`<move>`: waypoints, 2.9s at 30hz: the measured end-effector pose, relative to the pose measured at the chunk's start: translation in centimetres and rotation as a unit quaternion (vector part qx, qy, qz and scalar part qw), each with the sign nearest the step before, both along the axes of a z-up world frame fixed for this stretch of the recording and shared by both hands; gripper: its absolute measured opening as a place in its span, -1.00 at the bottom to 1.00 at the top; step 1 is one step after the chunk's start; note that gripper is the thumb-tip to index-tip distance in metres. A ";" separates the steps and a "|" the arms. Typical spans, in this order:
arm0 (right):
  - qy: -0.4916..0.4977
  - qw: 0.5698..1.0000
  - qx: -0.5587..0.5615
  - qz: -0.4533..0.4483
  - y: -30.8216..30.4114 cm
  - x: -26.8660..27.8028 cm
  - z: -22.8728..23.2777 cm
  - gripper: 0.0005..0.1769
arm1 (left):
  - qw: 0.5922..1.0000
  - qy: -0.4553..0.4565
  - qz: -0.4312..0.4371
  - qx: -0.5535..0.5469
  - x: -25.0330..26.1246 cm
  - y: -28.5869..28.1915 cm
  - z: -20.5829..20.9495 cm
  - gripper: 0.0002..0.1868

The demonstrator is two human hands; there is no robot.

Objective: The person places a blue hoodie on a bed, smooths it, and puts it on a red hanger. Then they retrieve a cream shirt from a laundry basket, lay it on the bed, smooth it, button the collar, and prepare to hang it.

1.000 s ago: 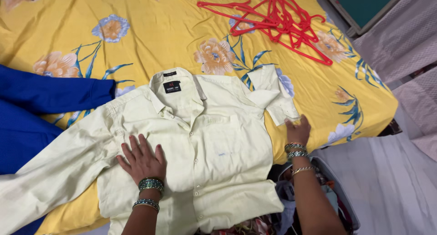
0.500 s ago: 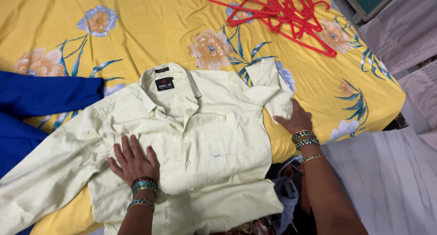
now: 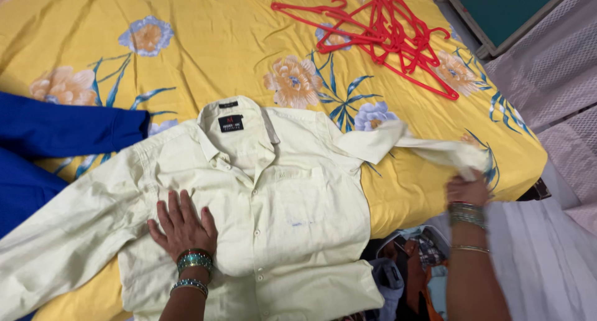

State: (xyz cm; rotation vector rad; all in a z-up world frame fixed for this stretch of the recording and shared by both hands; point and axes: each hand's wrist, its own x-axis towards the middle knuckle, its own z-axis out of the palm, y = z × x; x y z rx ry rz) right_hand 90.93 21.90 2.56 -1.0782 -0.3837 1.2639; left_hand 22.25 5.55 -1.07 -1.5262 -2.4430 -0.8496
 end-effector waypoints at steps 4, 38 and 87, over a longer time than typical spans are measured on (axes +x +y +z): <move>0.094 0.957 0.260 -0.086 -4.3 6.3 6.4 -0.78 | 1.000 -0.002 -0.002 -0.006 0.0 -0.4 -0.3 -0.29; -0.813 0.463 0.110 0.337 -4.0 -48.6 1.7 -0.25 | 0.999 0.013 0.013 -0.031 0.1 0.1 0.9 -0.28; -0.797 0.567 -0.039 0.207 24.7 -40.4 -4.0 -0.08 | 0.920 -0.085 -0.368 -0.101 17.5 15.3 3.9 -0.23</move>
